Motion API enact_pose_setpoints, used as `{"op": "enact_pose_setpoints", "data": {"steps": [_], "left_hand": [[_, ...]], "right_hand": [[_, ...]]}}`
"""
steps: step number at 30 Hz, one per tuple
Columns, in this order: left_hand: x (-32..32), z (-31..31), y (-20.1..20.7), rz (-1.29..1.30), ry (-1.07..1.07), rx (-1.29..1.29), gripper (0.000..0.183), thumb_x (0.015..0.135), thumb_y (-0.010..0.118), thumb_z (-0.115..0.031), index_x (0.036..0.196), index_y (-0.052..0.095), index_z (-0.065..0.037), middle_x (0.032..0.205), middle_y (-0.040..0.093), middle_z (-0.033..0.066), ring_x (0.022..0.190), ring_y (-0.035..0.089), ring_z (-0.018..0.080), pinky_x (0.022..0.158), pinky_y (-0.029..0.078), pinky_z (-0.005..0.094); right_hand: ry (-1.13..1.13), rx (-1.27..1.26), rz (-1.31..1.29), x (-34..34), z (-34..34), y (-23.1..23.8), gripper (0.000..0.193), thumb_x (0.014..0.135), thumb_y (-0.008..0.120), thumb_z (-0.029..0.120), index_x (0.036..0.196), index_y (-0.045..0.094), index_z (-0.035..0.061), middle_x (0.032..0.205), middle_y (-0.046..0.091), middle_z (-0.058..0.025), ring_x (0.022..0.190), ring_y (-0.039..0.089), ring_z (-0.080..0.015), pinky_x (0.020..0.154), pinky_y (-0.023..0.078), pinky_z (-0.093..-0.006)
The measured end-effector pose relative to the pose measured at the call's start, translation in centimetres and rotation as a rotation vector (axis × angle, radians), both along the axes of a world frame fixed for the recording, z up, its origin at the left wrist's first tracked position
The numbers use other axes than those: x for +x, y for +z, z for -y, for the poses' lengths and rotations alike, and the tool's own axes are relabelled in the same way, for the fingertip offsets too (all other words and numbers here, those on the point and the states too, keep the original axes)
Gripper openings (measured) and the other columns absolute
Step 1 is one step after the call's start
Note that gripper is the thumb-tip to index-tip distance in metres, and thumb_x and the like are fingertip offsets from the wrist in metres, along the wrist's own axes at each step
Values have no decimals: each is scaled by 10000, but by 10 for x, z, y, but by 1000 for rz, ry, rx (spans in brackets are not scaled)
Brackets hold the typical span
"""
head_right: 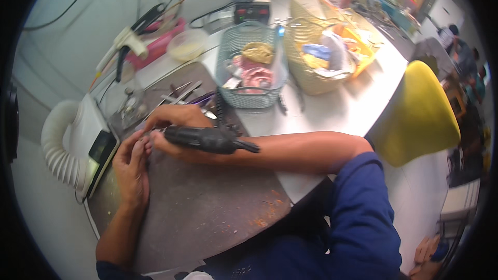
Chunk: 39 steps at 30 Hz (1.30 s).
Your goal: The person uses a rotary handpiece to grind and shape a small, tooth-like object held in their left hand. They rotate the object to access different surfaces and periodically switch the grinding bit on the tool. The workspace contains dental models and various hand tools.
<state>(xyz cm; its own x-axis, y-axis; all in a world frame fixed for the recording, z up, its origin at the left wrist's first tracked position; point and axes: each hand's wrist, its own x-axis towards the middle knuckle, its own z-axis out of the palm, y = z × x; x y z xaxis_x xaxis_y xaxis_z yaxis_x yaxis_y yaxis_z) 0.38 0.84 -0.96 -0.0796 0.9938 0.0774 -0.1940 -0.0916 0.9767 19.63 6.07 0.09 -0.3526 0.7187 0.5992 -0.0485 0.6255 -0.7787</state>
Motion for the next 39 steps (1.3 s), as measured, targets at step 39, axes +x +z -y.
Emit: {"op": "enact_pose_setpoints", "data": {"steps": [39], "left_hand": [[-1,0,2,59,-123,-4,185,928,692,-77,1078,634,14,1047,698,114,949,671,146,871,540,282]], "right_hand": [[141,-178,194,6,8,10,178,885,651,76,976,560,-48,1081,686,-242,1006,685,-231,907,547,-357]]}}
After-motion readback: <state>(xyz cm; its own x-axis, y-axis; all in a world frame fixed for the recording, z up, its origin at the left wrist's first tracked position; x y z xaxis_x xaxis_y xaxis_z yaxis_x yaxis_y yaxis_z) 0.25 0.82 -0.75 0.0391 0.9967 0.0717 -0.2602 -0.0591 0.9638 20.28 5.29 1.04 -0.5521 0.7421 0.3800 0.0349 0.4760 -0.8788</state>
